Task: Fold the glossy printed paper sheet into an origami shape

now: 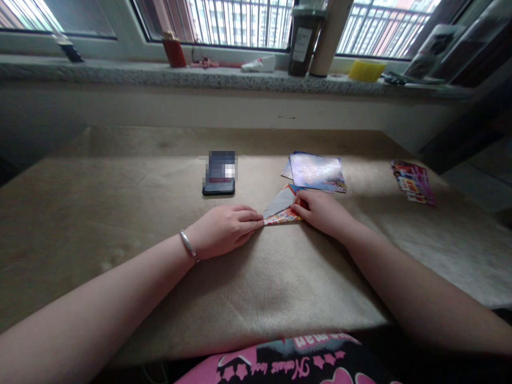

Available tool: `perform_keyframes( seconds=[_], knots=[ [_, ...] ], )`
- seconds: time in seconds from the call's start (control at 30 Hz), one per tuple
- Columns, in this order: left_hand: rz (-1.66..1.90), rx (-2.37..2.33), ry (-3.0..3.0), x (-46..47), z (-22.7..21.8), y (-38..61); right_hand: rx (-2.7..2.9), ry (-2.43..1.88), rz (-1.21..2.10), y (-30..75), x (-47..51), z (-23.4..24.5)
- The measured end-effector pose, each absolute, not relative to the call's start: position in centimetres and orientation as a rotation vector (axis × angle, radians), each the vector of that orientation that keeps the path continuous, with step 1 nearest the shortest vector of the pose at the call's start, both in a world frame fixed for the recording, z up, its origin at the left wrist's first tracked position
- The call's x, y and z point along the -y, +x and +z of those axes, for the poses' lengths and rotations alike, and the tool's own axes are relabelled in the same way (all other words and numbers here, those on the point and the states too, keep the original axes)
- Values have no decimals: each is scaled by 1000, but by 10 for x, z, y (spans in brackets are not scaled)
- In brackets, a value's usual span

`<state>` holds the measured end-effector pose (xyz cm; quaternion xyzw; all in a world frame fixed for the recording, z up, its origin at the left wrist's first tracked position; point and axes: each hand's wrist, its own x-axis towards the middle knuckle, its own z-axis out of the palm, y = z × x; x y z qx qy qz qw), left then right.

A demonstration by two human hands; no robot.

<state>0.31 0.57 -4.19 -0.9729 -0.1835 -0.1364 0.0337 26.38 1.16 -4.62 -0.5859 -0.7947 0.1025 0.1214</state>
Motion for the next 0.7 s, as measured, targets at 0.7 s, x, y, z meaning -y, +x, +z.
perform_keyframes(
  seconds=[0.7],
  knots=[
    [-370,574,-3057,-6,-43,4,2635,-1219,-144,239,5,-45]
  ],
)
